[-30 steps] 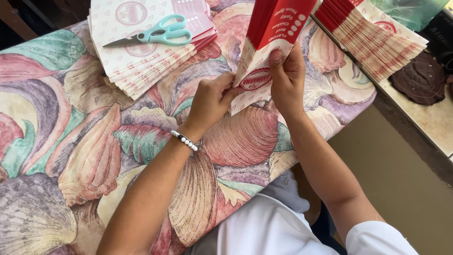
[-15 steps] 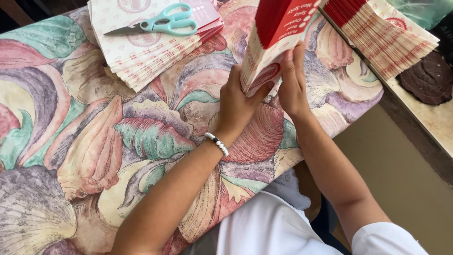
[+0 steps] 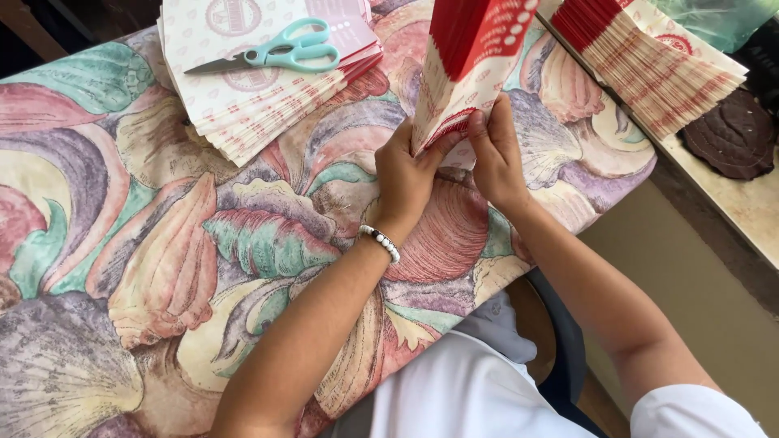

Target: The person folds paper food sleeves by hand and organizes sheets of circular stickers on a patterned table.

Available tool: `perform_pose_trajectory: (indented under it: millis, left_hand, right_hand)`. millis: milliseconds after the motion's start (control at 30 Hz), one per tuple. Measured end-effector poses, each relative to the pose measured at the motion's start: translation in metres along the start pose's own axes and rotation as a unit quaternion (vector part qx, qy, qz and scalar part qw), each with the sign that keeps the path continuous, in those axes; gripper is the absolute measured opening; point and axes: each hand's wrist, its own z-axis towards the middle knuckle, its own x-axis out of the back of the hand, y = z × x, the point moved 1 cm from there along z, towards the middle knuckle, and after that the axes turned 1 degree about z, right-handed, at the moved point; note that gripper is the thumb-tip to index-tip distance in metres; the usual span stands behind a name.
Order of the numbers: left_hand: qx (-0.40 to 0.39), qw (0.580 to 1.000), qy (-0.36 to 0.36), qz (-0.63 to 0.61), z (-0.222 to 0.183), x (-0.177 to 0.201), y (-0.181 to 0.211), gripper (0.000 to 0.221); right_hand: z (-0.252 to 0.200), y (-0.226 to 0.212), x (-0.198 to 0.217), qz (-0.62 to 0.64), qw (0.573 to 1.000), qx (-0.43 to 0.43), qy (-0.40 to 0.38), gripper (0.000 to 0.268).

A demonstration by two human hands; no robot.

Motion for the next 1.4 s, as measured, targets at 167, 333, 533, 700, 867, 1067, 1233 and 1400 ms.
perform_pose_trajectory:
  millis: [167,333,533,700,867,1067,1233,1400]
  left_hand:
    - [-0.042,0.998,-0.022,-0.046,0.003,0.008,0.010,0.033]
    - [-0.048,0.993,-0.044,-0.094,0.007,0.015,0.030,0.019]
    - [0.057,0.963,-0.177,-0.197,0.008,0.016,0.015,0.027]
    - [0.188,0.924,-0.193,-0.270,0.000,0.007,0.007,0.020]
    - [0.178,0.915,-0.236,-0.276,0.003,0.004,0.005,0.031]
    - [0.180,0.843,-0.233,-0.450,0.005,-0.014,0.001,0.061]
    - [0.150,0.791,-0.262,-0.532,0.017,-0.008,0.045,0.051]
    - [0.116,0.881,-0.183,-0.421,0.017,-0.005,0.048,0.042]
  right_hand:
    - [-0.001,0.010,0.011,0.035,0.999,-0.001,-0.012,0.018]
    - [0.001,-0.060,-0.003,0.043,0.998,-0.025,-0.044,0.013]
    - [-0.004,-0.079,0.022,0.080,0.989,-0.101,-0.069,0.012]
    - [-0.006,-0.099,0.038,-0.019,0.974,-0.165,-0.153,0.007]
    - [-0.012,-0.092,0.052,-0.008,0.965,-0.187,-0.183,0.007]
    - [-0.030,-0.054,0.076,0.065,0.931,-0.274,-0.232,0.008]
    - [-0.027,-0.050,0.077,0.097,0.914,-0.318,-0.232,0.018]
    - [-0.023,-0.046,0.068,0.112,0.903,-0.331,-0.249,0.023]
